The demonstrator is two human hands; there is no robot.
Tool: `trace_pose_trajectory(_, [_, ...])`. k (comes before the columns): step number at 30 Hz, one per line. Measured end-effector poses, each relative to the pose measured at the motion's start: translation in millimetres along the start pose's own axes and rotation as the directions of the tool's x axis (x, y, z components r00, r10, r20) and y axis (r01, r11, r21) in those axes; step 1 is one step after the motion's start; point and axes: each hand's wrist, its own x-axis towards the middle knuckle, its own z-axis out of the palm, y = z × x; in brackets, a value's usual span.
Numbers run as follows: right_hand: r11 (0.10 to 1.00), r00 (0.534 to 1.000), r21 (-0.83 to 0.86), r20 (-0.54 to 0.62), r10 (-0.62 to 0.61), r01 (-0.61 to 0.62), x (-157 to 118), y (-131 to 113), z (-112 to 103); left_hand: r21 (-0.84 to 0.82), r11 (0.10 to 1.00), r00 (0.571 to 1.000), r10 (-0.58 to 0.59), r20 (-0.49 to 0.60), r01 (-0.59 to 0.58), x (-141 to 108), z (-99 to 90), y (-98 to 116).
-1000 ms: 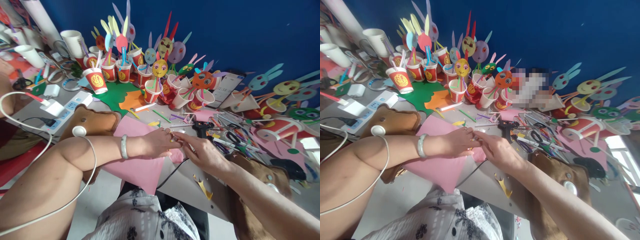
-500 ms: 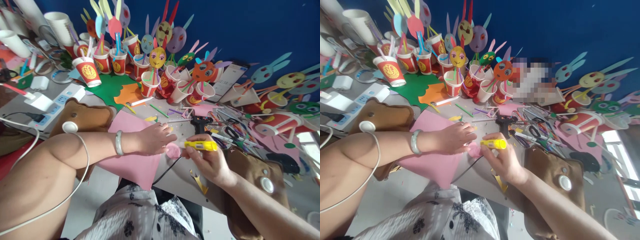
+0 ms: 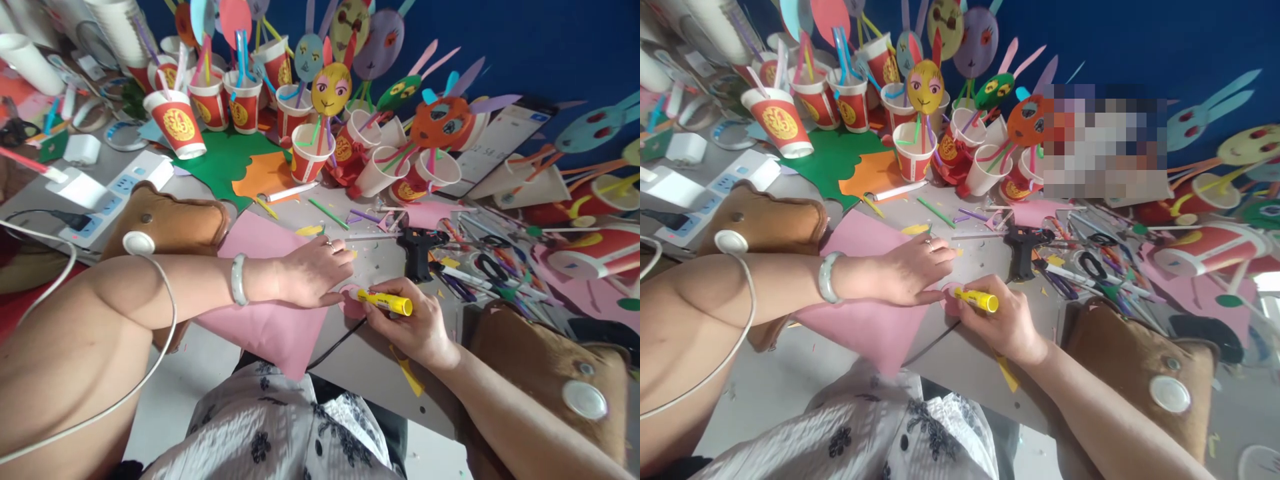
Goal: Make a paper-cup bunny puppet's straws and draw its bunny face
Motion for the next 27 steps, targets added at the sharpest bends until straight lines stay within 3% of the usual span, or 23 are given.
trace_pose_trajectory(15, [0.996,0.990,0.084,0.141,0.020,-0.032,4,-3,-1,-0.015,1.000,0.999,-0.003,0.044,0.003,-3,-12.7,5])
trace_pose_trajectory(21, [0.997,0.991,0.074,0.135,0.001,-0.011,2,2,1,-0.032,0.999,0.999,-0.028,0.043,0.029,0,-8.1,6])
trace_pose_trajectory(27, [0.990,0.989,0.094,0.118,0.094,-0.105,4,4,1,-0.026,0.999,0.999,-0.022,0.028,0.023,-1,-9.0,6])
